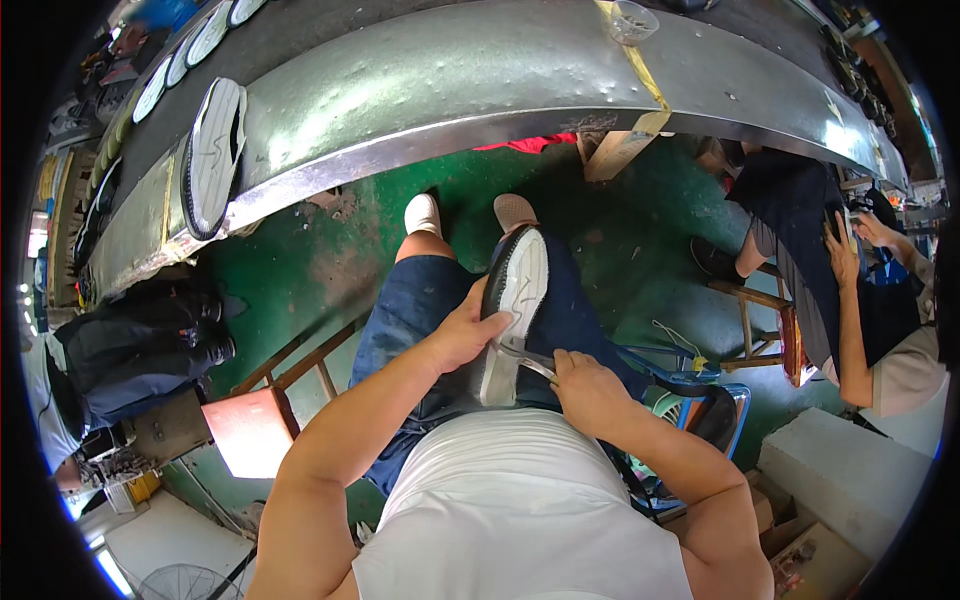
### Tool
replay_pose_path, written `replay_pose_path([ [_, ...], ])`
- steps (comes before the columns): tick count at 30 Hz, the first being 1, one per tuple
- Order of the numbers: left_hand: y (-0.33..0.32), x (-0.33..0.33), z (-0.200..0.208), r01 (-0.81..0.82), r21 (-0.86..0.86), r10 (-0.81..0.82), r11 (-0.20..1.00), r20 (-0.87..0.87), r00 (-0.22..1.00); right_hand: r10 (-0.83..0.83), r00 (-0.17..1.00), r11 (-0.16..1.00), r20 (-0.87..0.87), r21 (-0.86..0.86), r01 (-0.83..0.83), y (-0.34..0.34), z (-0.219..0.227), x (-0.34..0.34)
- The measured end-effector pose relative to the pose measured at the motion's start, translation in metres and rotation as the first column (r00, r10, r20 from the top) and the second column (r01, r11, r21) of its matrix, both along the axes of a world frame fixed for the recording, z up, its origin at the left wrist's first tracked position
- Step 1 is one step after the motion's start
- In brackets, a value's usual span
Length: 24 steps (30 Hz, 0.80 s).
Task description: Assembling and shaping shoe components at an industrial workbench.
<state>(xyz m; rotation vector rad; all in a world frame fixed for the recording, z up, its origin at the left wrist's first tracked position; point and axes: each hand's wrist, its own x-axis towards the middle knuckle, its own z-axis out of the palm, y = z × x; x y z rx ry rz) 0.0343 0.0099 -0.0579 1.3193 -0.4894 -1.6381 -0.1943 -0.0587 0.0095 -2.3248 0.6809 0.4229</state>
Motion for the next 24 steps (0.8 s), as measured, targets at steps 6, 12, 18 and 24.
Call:
replay_pose_path([
  [6,-0.003,-0.009,0.001,-0.067,0.098,0.05,0.993,0.166,0.985,0.128,0.987,0.975,0.101,-0.193,-0.107,0.006,-0.002,-0.008],
  [12,0.005,-0.009,-0.006,-0.044,0.022,0.036,0.999,0.277,0.96,0.142,0.989,0.983,0.042,-0.12,-0.136,0.01,-0.006,-0.014],
  [18,0.057,-0.017,0.0,0.138,0.011,-0.136,0.99,0.269,0.954,0.136,0.986,0.99,-0.094,0.044,-0.132,-0.002,-0.013,-0.02],
  [24,0.06,-0.029,-0.014,-0.004,0.001,0.003,1.0,0.29,0.957,0.083,0.996,0.905,-0.012,0.42,-0.07,-0.049,0.029,-0.01],
])
